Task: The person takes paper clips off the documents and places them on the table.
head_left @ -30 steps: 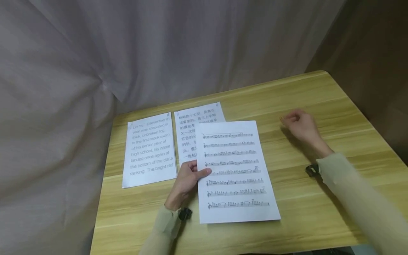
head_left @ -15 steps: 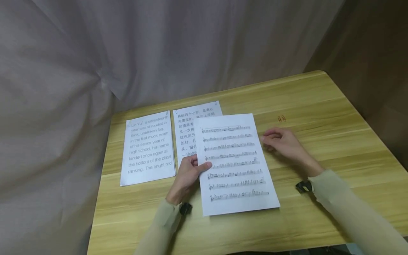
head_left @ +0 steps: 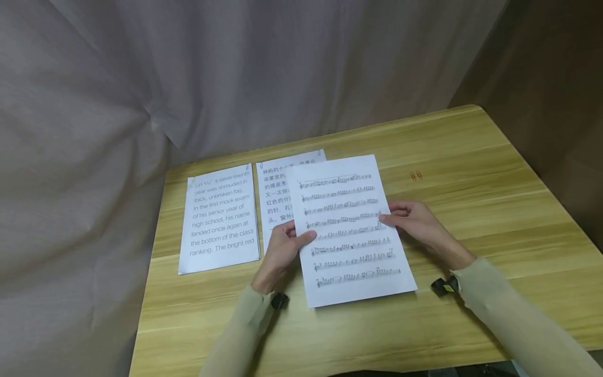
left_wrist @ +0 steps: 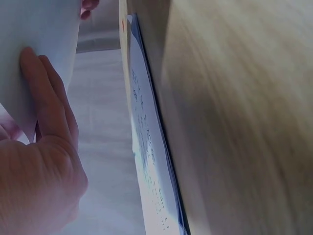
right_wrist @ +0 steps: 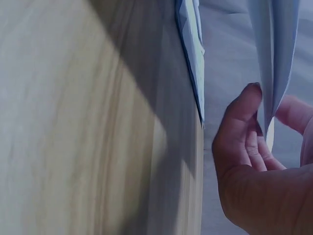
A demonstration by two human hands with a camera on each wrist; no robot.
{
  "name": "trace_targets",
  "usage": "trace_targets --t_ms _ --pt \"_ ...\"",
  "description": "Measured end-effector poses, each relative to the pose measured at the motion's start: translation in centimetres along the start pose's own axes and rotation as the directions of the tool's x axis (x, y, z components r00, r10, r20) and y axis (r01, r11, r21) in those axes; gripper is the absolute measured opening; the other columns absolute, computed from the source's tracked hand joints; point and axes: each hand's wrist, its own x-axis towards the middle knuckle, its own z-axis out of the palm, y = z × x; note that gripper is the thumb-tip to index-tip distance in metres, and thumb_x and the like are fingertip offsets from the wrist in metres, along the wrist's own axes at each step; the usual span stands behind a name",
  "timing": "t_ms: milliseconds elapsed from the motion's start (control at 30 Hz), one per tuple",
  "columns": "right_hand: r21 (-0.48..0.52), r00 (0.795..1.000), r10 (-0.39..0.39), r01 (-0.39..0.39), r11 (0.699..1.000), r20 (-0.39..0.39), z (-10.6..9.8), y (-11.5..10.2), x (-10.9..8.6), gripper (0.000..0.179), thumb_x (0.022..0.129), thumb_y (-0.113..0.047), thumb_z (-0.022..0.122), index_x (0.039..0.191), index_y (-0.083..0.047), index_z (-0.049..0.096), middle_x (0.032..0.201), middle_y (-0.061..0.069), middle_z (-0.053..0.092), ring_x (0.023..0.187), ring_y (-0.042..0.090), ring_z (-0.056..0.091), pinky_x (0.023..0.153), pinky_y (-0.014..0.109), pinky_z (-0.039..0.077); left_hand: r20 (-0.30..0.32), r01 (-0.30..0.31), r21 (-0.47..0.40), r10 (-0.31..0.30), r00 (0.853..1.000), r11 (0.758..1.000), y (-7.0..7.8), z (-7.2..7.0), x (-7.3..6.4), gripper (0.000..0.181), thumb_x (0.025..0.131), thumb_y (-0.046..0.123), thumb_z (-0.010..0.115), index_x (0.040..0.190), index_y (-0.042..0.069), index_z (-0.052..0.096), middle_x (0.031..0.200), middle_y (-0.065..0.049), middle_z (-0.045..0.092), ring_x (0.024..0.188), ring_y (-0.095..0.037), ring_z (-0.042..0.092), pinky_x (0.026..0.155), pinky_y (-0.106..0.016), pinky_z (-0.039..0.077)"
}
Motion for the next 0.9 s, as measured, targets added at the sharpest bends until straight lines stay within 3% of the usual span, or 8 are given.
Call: trace_targets --t_ms 100,300,500,667,733,833,900 --pt "0.034 1.000 0.002 -0.001 0.999 -0.013 0.1 -0.1 -0.1 0.055 0.102 -0.022 0.078 0.142 0.010 0.059 0.101 -0.006 0.084 0.086 0.006 0.078 0.077 0.024 0.063 -0.006 0.008 -0.012 -0.009 1.000 1.000 0.0 0.1 0.2 0.034 0.097 0.002 0.077 0.131 0.001 0.072 0.116 -0.020 0.083 0.088 -0.019 0.084 0.080 -0.033 0.070" --pt "0.075 0.999 -0.008 0.011 0.997 -0.037 -0.2 -0.2 -0.3 0.051 0.102 -0.018 0.077 0.140 0.011 0.061 0.095 -0.013 0.083 0.085 0.005 0.078 0.077 0.024 0.063 0.000 0.006 -0.022 -0.006 1.000 1.000 0.2 0.5 0.5 0.036 0.098 0.002 0.076 0.133 0.001 0.071 0.118 -0.022 0.082 0.089 -0.020 0.084 0.080 -0.035 0.070" --pt "0.047 0.999 -0.010 0.013 0.999 -0.051 -1.1 -0.4 -0.1 0.051 0.102 -0.019 0.077 0.140 0.011 0.062 0.093 -0.018 0.082 0.087 0.004 0.077 0.080 0.024 0.062 0.007 -0.018 0.031 0.017 1.000 0.999 0.7 0.7 0.9 0.032 0.100 0.004 0.075 0.131 -0.001 0.072 0.115 -0.022 0.083 0.084 -0.017 0.083 0.078 -0.033 0.070" --pt "-0.022 0.998 0.015 -0.016 1.000 -0.064 -2.9 0.1 0.8 0.056 0.104 -0.025 0.076 0.145 0.009 0.058 0.092 -0.024 0.079 0.087 0.000 0.073 0.082 0.021 0.057 -0.017 -0.026 0.087 0.028 0.999 0.996 1.1 0.2 0.9 0.026 0.100 0.002 0.073 0.125 -0.007 0.073 0.097 -0.018 0.084 0.070 -0.012 0.078 0.072 -0.030 0.069" --pt "-0.060 0.997 0.022 -0.026 0.998 -0.075 -3.9 0.2 1.2 0.057 0.105 -0.027 0.074 0.147 0.009 0.057 0.091 -0.026 0.077 0.087 -0.001 0.072 0.083 0.020 0.054 -0.051 -0.036 0.129 0.043 0.998 0.991 1.5 -0.4 0.8 0.025 0.100 0.000 0.072 0.122 -0.010 0.073 0.092 -0.020 0.083 0.066 -0.013 0.077 0.071 -0.035 0.070" --pt "-0.096 0.995 0.009 -0.019 0.995 -0.102 -5.8 0.4 2.0 0.059 0.106 -0.029 0.073 0.147 0.010 0.057 0.088 -0.029 0.075 0.087 -0.003 0.070 0.083 0.018 0.052 -0.144 -0.074 0.260 0.114 0.983 0.963 2.1 -1.7 0.7 0.023 0.099 0.000 0.071 0.120 -0.009 0.074 0.091 -0.022 0.082 0.063 -0.016 0.078 0.071 -0.042 0.070" --pt "-0.101 0.993 0.003 -0.015 0.995 -0.116 -7.0 0.6 2.6 0.060 0.106 -0.029 0.072 0.148 0.011 0.055 0.085 -0.031 0.073 0.086 -0.004 0.069 0.084 0.017 0.052 -0.214 -0.096 0.387 0.190 0.958 0.917 2.5 -2.6 0.7 0.024 0.098 0.001 0.072 0.119 -0.008 0.075 0.092 -0.023 0.082 0.062 -0.019 0.079 0.068 -0.043 0.070"
